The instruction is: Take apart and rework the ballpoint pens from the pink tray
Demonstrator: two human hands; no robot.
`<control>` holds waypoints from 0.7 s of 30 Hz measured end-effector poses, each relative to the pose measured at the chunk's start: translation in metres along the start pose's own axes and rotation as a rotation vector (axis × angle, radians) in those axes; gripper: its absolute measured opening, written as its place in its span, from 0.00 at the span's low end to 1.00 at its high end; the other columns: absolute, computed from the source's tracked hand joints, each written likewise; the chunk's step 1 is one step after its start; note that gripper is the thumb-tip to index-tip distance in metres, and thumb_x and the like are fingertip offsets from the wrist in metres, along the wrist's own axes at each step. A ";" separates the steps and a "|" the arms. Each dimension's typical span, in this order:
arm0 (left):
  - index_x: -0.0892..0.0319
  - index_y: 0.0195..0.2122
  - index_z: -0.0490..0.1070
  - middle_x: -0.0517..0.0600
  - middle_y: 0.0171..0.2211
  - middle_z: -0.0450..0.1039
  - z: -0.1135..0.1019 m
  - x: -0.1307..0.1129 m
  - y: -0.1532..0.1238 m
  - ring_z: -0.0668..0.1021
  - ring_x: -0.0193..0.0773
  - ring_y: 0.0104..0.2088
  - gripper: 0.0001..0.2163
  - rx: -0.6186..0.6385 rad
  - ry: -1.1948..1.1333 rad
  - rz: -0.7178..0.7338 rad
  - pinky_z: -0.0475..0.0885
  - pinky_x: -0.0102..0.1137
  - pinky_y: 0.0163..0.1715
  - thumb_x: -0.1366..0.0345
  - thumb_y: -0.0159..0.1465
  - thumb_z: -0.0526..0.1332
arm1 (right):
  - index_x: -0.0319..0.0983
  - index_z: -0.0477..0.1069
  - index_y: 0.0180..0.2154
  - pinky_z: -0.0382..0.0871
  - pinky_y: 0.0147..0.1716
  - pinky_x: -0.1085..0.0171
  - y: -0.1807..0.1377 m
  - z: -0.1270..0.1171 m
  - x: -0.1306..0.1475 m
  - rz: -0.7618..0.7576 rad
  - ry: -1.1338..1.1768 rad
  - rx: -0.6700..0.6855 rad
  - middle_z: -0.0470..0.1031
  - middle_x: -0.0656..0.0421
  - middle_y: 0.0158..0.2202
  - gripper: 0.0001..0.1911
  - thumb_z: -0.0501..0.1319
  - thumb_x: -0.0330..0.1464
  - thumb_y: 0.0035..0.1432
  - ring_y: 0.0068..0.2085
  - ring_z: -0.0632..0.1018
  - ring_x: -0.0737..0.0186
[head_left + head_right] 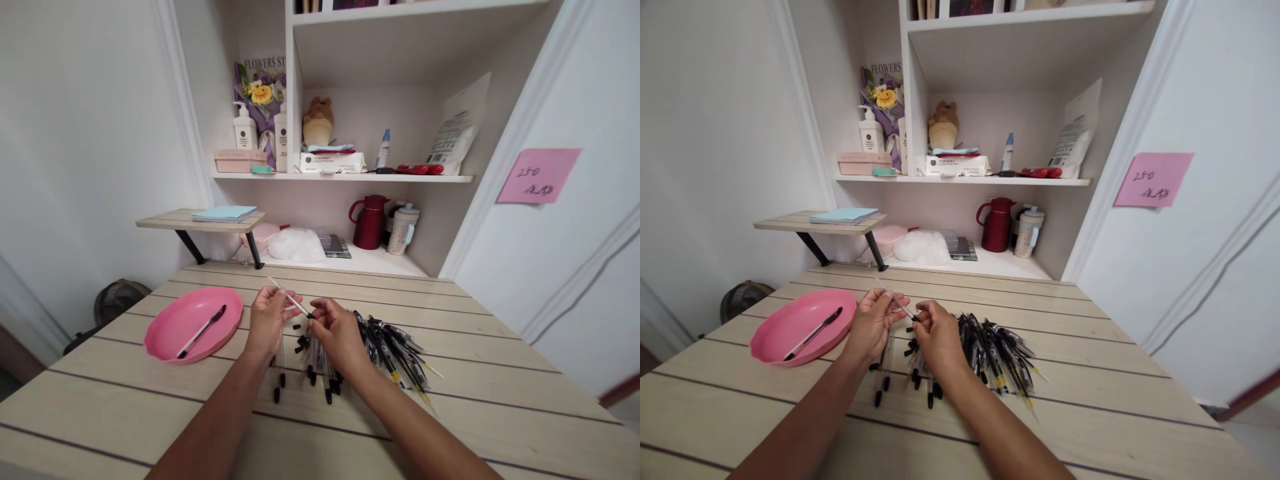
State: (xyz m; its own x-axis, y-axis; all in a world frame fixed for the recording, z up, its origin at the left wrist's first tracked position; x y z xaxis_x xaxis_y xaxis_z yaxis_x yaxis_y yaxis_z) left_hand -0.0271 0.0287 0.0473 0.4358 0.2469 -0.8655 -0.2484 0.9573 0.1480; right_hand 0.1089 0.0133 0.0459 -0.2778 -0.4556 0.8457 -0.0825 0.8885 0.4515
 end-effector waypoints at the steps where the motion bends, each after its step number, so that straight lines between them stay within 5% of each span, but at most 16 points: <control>1: 0.60 0.28 0.60 0.48 0.26 0.72 0.001 0.000 0.000 0.77 0.39 0.32 0.10 0.000 0.000 0.003 0.74 0.31 0.27 0.64 0.49 0.62 | 0.38 0.67 0.37 0.65 0.25 0.69 0.000 0.000 0.001 -0.010 -0.011 -0.006 0.69 0.61 0.25 0.15 0.55 0.26 0.43 0.23 0.69 0.69; 13: 0.61 0.25 0.60 0.45 0.23 0.71 0.007 -0.003 -0.009 0.77 0.37 0.29 0.12 -0.085 -0.045 0.059 0.73 0.31 0.28 0.66 0.45 0.64 | 0.39 0.63 0.43 0.66 0.36 0.64 -0.008 -0.008 0.011 -0.224 -0.281 -0.059 0.71 0.57 0.33 0.17 0.53 0.26 0.48 0.33 0.72 0.63; 21: 0.60 0.26 0.60 0.46 0.24 0.71 0.009 0.001 -0.012 0.77 0.36 0.29 0.11 -0.081 -0.102 0.044 0.72 0.27 0.25 0.68 0.46 0.64 | 0.39 0.64 0.40 0.67 0.35 0.64 -0.009 -0.010 0.007 -0.235 -0.257 -0.056 0.73 0.57 0.32 0.13 0.54 0.28 0.50 0.32 0.74 0.64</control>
State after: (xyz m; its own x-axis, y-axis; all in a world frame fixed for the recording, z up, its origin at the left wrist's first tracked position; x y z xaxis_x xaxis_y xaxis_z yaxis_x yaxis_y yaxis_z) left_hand -0.0158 0.0187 0.0493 0.5075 0.3065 -0.8053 -0.3365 0.9309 0.1423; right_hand 0.1176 0.0012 0.0510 -0.4896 -0.6119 0.6212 -0.1224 0.7536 0.6459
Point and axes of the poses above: each hand's wrist, its own y-axis towards the middle knuckle, its own z-axis out of the palm, x = y × z, the point moved 4 cm from there along y, towards the middle knuckle
